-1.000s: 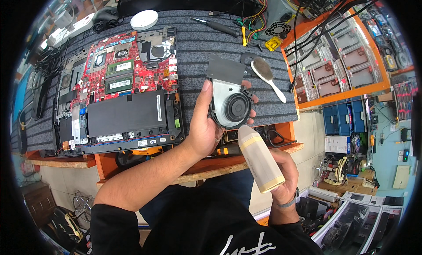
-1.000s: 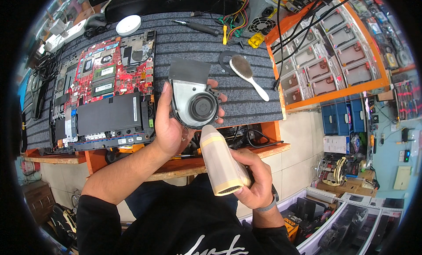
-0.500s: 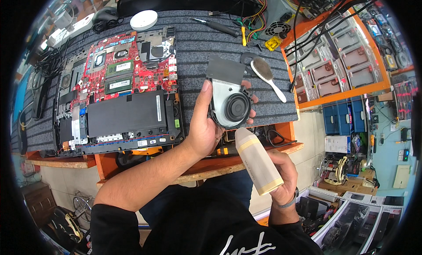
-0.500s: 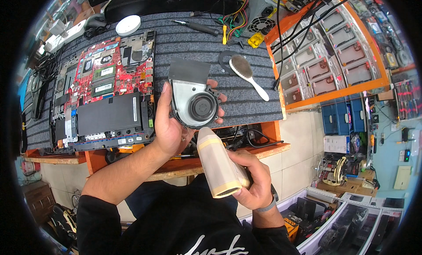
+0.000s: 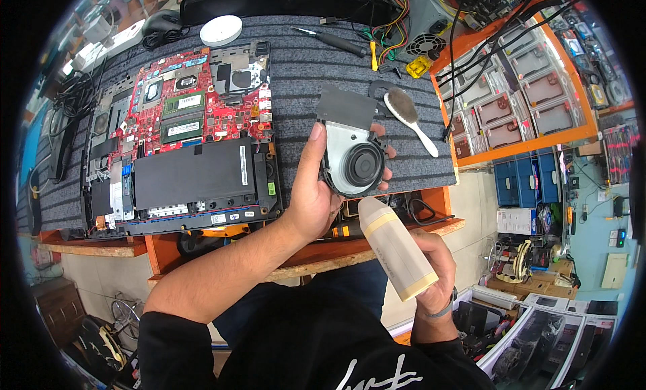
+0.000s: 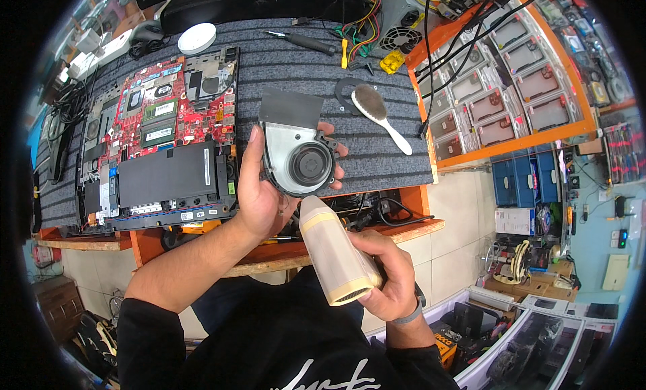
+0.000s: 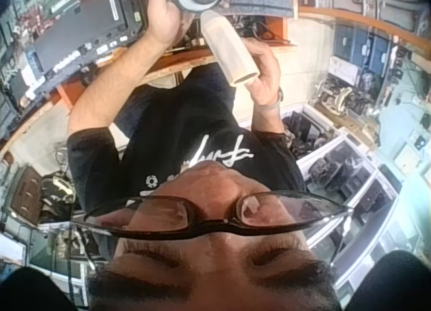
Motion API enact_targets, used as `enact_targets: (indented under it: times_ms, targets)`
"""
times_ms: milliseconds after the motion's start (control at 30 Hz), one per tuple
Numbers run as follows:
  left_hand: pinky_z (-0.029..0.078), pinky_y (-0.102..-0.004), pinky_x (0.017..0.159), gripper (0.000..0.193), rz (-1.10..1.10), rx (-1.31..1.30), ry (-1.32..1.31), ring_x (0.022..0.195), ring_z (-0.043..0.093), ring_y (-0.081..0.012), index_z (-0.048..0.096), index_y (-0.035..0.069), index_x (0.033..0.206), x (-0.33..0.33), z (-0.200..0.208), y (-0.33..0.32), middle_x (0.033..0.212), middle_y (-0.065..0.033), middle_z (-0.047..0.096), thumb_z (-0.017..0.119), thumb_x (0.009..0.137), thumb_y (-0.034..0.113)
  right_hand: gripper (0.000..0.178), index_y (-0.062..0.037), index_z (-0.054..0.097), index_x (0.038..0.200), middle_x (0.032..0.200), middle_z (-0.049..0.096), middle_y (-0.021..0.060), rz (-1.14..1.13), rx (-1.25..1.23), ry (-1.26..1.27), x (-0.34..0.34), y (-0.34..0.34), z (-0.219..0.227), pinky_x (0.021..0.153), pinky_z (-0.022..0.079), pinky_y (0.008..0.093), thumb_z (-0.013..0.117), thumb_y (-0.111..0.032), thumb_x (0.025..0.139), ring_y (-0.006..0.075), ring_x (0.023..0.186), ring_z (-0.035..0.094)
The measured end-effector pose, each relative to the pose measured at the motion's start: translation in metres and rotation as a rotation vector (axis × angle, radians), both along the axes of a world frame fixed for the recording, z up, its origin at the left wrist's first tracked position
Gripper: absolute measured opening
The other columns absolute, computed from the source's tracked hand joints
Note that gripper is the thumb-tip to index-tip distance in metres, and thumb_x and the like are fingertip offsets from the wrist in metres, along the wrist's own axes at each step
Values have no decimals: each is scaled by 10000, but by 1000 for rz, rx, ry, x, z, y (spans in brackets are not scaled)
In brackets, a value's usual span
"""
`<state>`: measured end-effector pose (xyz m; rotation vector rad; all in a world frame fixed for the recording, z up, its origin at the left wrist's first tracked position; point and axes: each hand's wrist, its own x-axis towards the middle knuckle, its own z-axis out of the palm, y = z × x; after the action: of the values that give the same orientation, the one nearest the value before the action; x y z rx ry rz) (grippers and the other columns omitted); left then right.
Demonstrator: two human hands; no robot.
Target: The person removes the rotor from a laptop fan, applies oil to the motor shaft from a bottle, and wipes the housing before reassembling the unit.
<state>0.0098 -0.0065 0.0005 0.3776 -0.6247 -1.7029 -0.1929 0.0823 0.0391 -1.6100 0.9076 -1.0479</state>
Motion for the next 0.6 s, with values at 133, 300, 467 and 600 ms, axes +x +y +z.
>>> enact_targets:
  times_ms: [133, 300, 467, 600]
  targets:
    - [589, -393, 839, 867, -6, 2, 13, 961, 688, -255, 475, -33, 1360, 0, 0, 0, 1175, -236, 630, 102, 1005, 664, 698, 103, 548, 1249, 1089, 653, 210, -28, 90, -4, -1, 4, 1, 853, 504, 333, 669, -482, 887, 242, 961, 660]
    - [589, -390, 840, 872, -5, 1, 10, 962, 689, -253, 474, -34, 1359, 0, 1, 0, 1173, -235, 630, 105, 1002, 672, 773, 89, 531, 1261, 1139, 629, 181, -38, 276, -92, -6, 6, 0, 907, 503, 337, 689, -556, 864, 230, 1031, 652]
    - [589, -387, 840, 874, -3, -6, 7, 961, 688, -250, 474, -33, 1357, 0, 2, 0, 1169, -230, 630, 106, 1000, 674, 779, 82, 531, 1260, 1147, 626, 177, -49, 288, -120, -6, 6, -1, 924, 506, 345, 696, -562, 855, 230, 1055, 650]
    - [588, -387, 838, 875, -4, 3, 0, 958, 688, -249, 475, -36, 1356, 0, 2, 1, 1167, -230, 631, 107, 1000, 675, 780, 83, 528, 1261, 1154, 625, 180, -46, 299, -121, -5, 6, 0, 934, 504, 346, 697, -560, 852, 233, 1063, 650]
